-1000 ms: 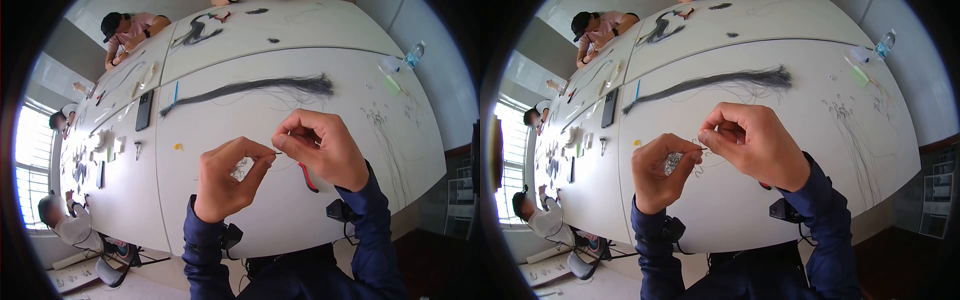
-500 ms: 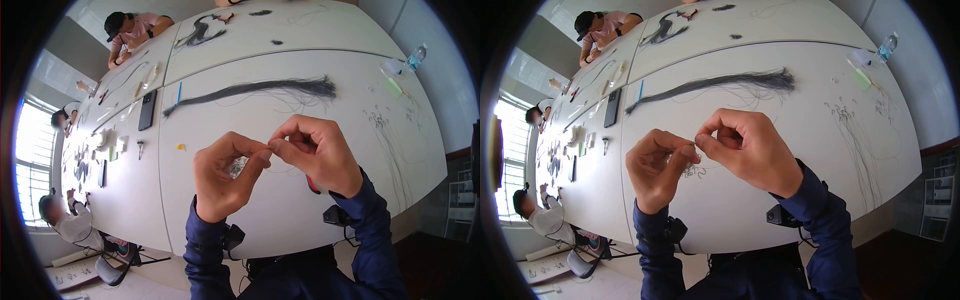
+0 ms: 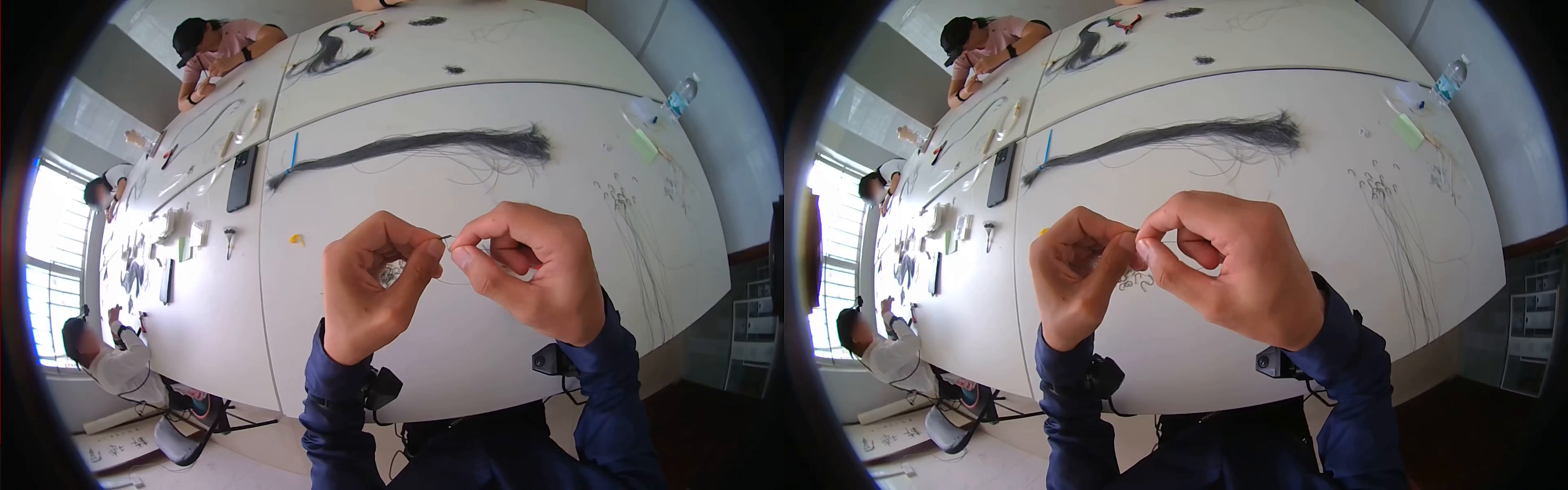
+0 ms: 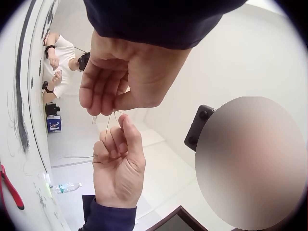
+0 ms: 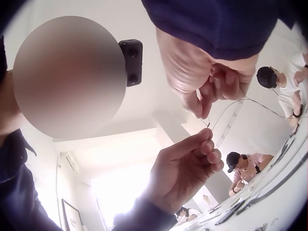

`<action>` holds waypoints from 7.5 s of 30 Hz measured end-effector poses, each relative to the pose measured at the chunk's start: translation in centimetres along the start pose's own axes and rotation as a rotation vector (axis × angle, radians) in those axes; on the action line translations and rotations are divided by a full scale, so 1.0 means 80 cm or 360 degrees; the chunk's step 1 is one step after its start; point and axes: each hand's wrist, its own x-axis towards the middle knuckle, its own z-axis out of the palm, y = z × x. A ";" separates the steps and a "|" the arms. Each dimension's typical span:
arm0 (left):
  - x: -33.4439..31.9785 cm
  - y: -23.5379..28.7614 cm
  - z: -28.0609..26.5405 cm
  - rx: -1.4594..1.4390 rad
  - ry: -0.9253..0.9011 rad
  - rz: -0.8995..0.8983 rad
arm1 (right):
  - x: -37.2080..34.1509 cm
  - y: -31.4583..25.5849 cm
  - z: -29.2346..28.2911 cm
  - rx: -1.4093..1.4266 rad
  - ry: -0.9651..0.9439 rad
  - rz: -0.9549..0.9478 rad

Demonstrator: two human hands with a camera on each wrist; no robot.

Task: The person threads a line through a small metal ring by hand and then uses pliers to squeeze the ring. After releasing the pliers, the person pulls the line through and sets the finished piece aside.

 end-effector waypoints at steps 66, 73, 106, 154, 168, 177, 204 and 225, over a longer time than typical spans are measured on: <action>0.014 -0.020 -0.008 -0.0488 0.0194 -0.0060 | 0.009 0.021 0.012 0.0282 -0.0431 0.0467; 0.019 -0.025 -0.022 -0.0733 0.0086 -0.0301 | 0.011 0.023 0.000 0.0238 -0.0305 0.0184; -0.023 0.040 -0.035 -0.0640 0.0414 0.0377 | -0.125 0.149 0.021 -0.1676 0.0007 0.0324; -0.030 0.031 -0.019 0.0324 0.0558 0.0817 | -0.056 -0.042 0.071 -0.0002 0.0235 0.0024; -0.015 0.029 -0.040 0.0133 0.0734 0.0762 | -0.083 0.031 -0.096 0.0086 0.1120 0.0043; -0.016 0.030 -0.040 0.0108 0.0751 0.0725 | -0.136 0.087 -0.206 0.0028 0.1633 0.0149; -0.035 0.046 -0.017 -0.0125 0.0320 0.0611 | -0.056 -0.065 -0.014 0.0354 0.0388 0.0084; -0.029 0.035 -0.007 0.0141 0.0167 0.0788 | -0.024 -0.069 0.026 0.0563 0.0095 0.0158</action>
